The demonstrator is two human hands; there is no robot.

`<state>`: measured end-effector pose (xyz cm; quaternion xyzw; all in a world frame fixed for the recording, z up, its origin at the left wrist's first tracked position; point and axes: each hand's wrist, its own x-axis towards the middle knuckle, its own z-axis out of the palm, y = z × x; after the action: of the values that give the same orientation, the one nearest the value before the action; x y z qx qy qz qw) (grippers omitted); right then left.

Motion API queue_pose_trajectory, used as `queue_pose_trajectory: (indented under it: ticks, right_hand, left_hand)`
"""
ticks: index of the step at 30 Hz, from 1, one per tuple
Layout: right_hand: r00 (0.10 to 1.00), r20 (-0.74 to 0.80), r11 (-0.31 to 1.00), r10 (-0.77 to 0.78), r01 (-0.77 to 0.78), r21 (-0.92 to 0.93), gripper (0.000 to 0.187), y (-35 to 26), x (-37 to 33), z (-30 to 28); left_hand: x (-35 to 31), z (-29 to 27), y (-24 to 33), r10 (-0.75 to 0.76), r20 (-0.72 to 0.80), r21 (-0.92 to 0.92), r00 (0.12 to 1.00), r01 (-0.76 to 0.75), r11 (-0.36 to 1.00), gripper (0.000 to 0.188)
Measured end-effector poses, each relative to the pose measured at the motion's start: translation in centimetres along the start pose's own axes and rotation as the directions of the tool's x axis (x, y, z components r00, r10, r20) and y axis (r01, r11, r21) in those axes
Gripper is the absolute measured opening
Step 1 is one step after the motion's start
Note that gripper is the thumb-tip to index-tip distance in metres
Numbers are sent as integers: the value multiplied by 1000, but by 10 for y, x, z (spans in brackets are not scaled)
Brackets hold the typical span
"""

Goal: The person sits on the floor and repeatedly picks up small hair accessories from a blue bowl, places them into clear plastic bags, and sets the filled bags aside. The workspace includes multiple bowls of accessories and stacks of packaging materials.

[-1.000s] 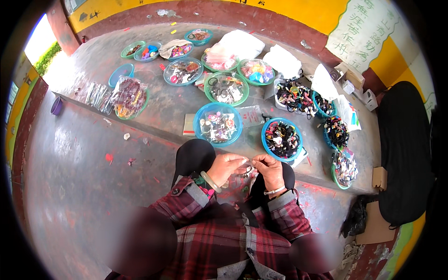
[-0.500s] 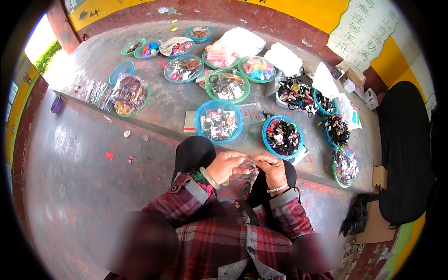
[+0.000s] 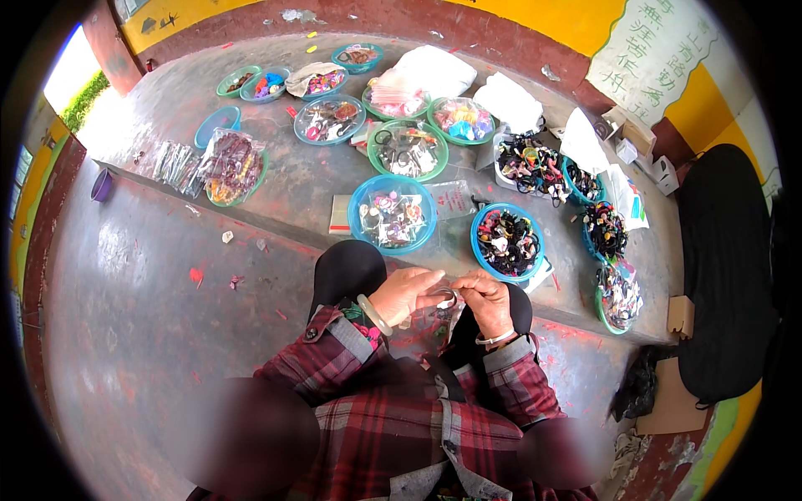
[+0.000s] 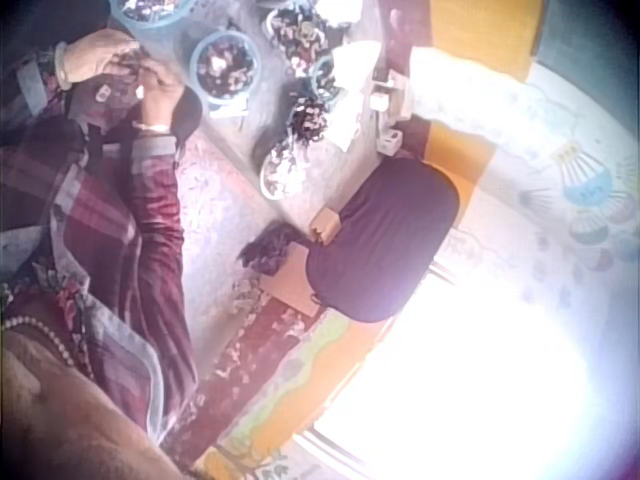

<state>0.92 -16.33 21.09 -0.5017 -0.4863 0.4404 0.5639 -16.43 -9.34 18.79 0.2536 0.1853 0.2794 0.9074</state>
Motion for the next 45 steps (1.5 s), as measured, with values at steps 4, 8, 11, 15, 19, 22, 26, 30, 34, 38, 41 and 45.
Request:
queue_pose_trajectory:
  ticks: [4, 8, 11, 15, 19, 22, 26, 30, 34, 38, 41, 45]
  right_hand:
    - [1000, 9, 999, -29, 29, -19, 25, 1, 0, 1]
    - [1000, -4, 1000, -1, 1, 1, 25, 3, 0, 0]
    - [1000, 5, 1000, -25, 25, -15, 27, 6, 1, -1]
    - [997, -52, 997, 49, -47, 55, 24, -1, 3, -1]
    - [975, -94, 959, 203, -178, 222, 28, -14, 5, 3]
    - [963, -34, 944, 267, -254, 212, 25, -9, 5, 0]
    - [965, 25, 958, 260, -261, 116, 20, 11, 5, -3]
    - [970, -19, 971, 241, -241, 6, 14, 15, 6, 1]
    - [982, -23, 981, 188, -189, -49, 10, 19, 5, 2]
    - [981, -9, 978, 194, -192, 86, 6, 7, 4, 4]
    - [983, -22, 978, 181, -177, 106, 5, 10, 4, 1]
    - [975, -35, 968, 221, -215, 127, 6, 12, 3, -2]
  left_hand:
    - [0, 4, -1, -3, -66, 77, 998, 8, 997, 20]
    - [0, 6, -1, 35, -71, 93, 997, -29, 995, 18]
    - [0, 3, -1, 44, -96, 120, 994, -33, 992, 19]
    - [-1, 5, 1, 103, -123, 153, 987, -84, 985, 19]
    - [-2, 10, 2, 180, -121, 265, 976, -143, 954, 19]
    - [0, 5, -5, 247, -60, 354, 967, -210, 911, 18]
    - [-1, 10, -9, 304, 8, 587, 953, -250, 770, 18]
    - [-1, 8, -15, 380, 47, 736, 924, -289, 612, 18]
    - [-1, 6, -16, 404, 50, 745, 913, -303, 594, 19]
    - [-3, 13, -8, 314, 5, 649, 950, -242, 722, 20]
    - [-2, 9, -6, 270, -26, 599, 963, -201, 775, 21]
    - [-3, 8, -4, 235, -30, 470, 972, -194, 861, 22]
